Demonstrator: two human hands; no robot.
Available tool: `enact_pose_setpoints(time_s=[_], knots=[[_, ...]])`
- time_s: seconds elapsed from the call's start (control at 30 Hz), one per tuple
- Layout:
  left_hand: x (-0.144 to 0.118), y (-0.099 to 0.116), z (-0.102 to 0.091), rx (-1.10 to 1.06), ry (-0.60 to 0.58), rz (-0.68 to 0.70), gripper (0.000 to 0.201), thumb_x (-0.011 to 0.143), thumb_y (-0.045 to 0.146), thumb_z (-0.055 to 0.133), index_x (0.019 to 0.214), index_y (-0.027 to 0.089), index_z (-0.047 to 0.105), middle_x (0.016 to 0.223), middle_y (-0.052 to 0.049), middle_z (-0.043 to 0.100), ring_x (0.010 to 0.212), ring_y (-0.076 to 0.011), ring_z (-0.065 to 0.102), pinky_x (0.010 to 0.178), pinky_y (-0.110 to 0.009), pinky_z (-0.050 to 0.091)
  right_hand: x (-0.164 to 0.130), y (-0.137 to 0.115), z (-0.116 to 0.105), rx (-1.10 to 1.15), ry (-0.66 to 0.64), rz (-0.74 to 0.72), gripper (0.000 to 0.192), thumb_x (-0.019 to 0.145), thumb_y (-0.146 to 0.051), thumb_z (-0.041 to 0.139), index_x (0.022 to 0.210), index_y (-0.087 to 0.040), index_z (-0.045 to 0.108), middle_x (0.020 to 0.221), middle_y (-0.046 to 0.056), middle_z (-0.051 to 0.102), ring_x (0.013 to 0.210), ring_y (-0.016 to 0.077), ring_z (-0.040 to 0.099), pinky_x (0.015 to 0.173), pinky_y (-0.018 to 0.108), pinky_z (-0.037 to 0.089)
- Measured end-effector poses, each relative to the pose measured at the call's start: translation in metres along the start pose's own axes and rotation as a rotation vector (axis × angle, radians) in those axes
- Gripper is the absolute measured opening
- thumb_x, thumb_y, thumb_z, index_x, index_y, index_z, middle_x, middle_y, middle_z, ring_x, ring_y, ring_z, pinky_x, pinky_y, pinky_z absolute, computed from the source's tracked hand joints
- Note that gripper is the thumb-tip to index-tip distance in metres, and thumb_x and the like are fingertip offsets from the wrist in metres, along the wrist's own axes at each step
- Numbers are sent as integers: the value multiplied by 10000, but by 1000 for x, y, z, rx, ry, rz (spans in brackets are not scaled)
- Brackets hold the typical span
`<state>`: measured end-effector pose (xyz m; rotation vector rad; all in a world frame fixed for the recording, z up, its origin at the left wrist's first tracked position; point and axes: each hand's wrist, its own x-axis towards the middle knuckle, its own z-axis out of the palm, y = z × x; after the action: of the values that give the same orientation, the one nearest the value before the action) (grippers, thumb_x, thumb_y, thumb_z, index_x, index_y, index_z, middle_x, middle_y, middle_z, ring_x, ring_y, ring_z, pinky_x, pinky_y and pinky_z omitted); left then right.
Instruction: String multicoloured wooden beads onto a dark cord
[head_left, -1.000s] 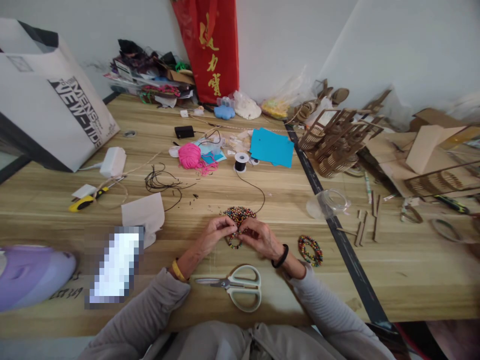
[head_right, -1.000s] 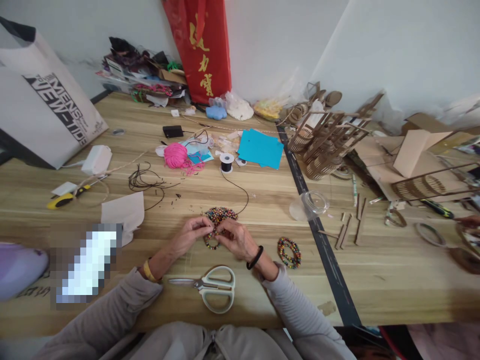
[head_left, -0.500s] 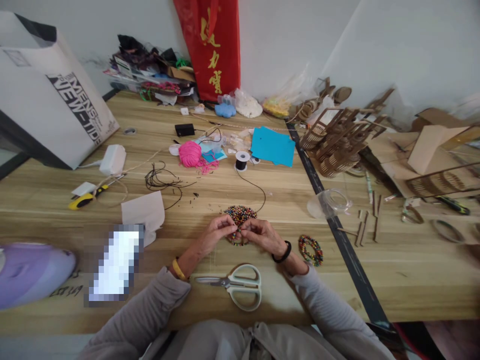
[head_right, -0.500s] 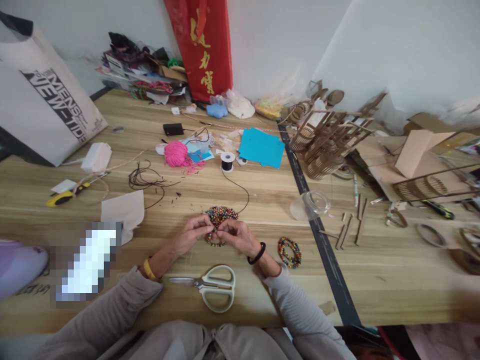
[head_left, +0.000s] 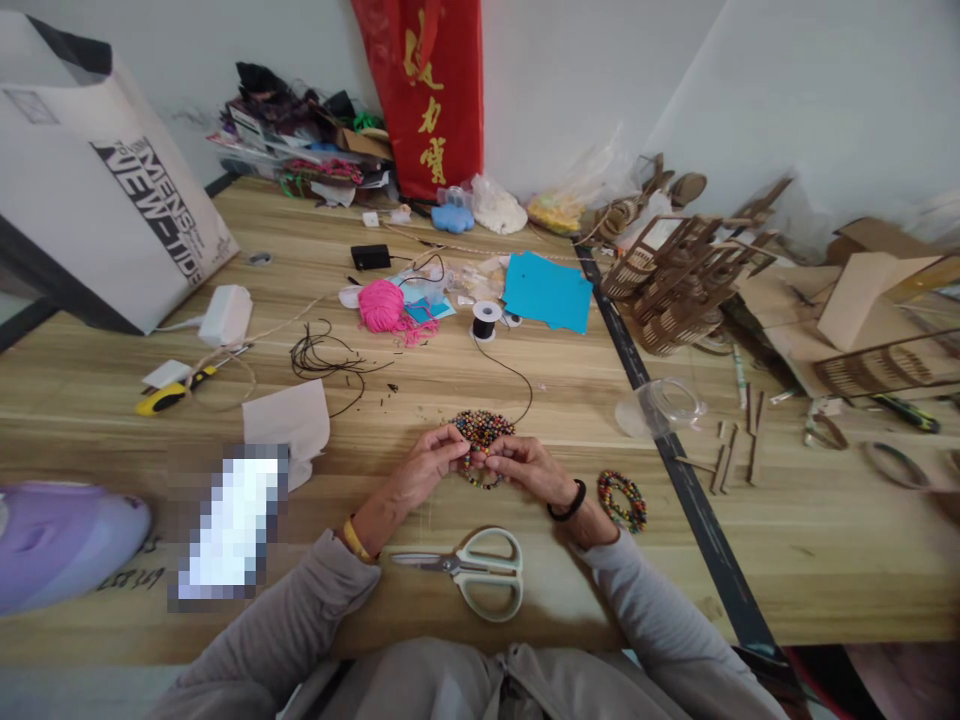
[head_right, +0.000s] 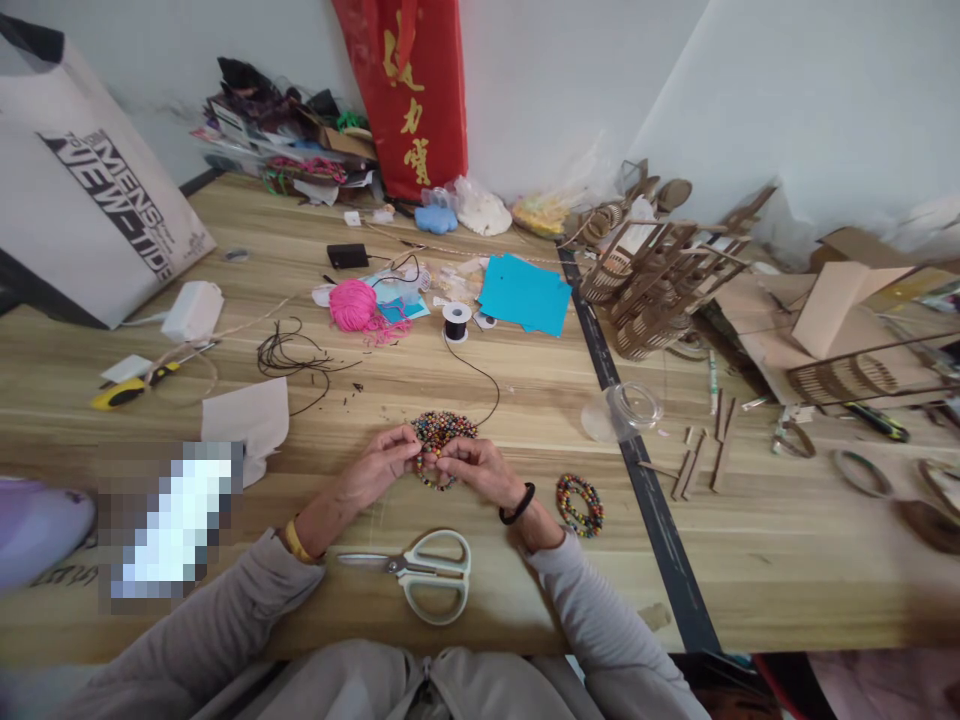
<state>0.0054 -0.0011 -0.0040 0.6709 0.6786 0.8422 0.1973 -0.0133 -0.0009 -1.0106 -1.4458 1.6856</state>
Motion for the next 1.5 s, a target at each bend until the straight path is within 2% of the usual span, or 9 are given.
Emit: enact_pose_setpoints(time_s=[0.23, 0.83, 0.97, 1.07, 1.2, 1.37, 1.5], knots=[[0, -2, 3, -28, 26, 38, 295, 622, 293, 812, 674, 133, 570, 689, -32, 713, 646, -139, 650, 640, -245, 484, 0, 1, 1, -28, 31, 49, 389, 760, -505, 687, 811, -121, 651, 584, -20, 599, 432, 40, 364, 400, 177, 242], [0, -4, 4, -82, 40, 72, 281, 640, 274, 803, 669, 140, 558, 703, -19, 725, 652, -135, 656, 686, -266, 492, 1, 8, 3, 88, 9, 51, 385, 767, -523, 667, 819, -142, 686, 668, 14, 668, 445, 50, 371, 403, 187, 233], [-1, -2, 5, -59, 22, 69, 291, 637, 289, 805, 675, 141, 556, 698, -23, 725, 636, -144, 655, 646, -265, 488, 0, 7, 2, 62, -18, 38, 378, 786, -509, 660, 806, -133, 696, 625, 5, 647, 442, 47, 353, 411, 188, 227], [-1, -1, 6, -4, -2, 89, 294, 640, 313, 799, 680, 139, 565, 678, -26, 717, 593, -152, 645, 613, -274, 480, 0, 5, 3, -8, -24, -8, 353, 808, -480, 653, 823, -131, 704, 664, 12, 655, 487, 58, 420, 452, 192, 299], [0, 0, 4, 44, 27, 119, 287, 626, 300, 805, 672, 136, 574, 642, -10, 692, 628, -143, 644, 644, -253, 452, -1, 5, 4, -71, 14, -59, 338, 787, -466, 683, 861, -136, 682, 793, 41, 686, 689, 121, 587, 631, 239, 448], [1, -3, 0, 137, -7, 122, 264, 663, 323, 769, 681, 139, 580, 630, 1, 661, 626, -130, 604, 658, -253, 428, -2, 5, 4, 37, 26, -108, 328, 788, -424, 698, 964, -162, 609, 904, 55, 680, 826, 151, 638, 764, 281, 486], [0, -4, -2, 273, -20, 162, 231, 705, 317, 728, 685, 136, 585, 648, 9, 627, 632, -121, 565, 668, -251, 417, -4, 0, 5, 24, 14, -123, 326, 798, -421, 688, 983, -169, 595, 874, 48, 660, 779, 143, 619, 715, 271, 478]])
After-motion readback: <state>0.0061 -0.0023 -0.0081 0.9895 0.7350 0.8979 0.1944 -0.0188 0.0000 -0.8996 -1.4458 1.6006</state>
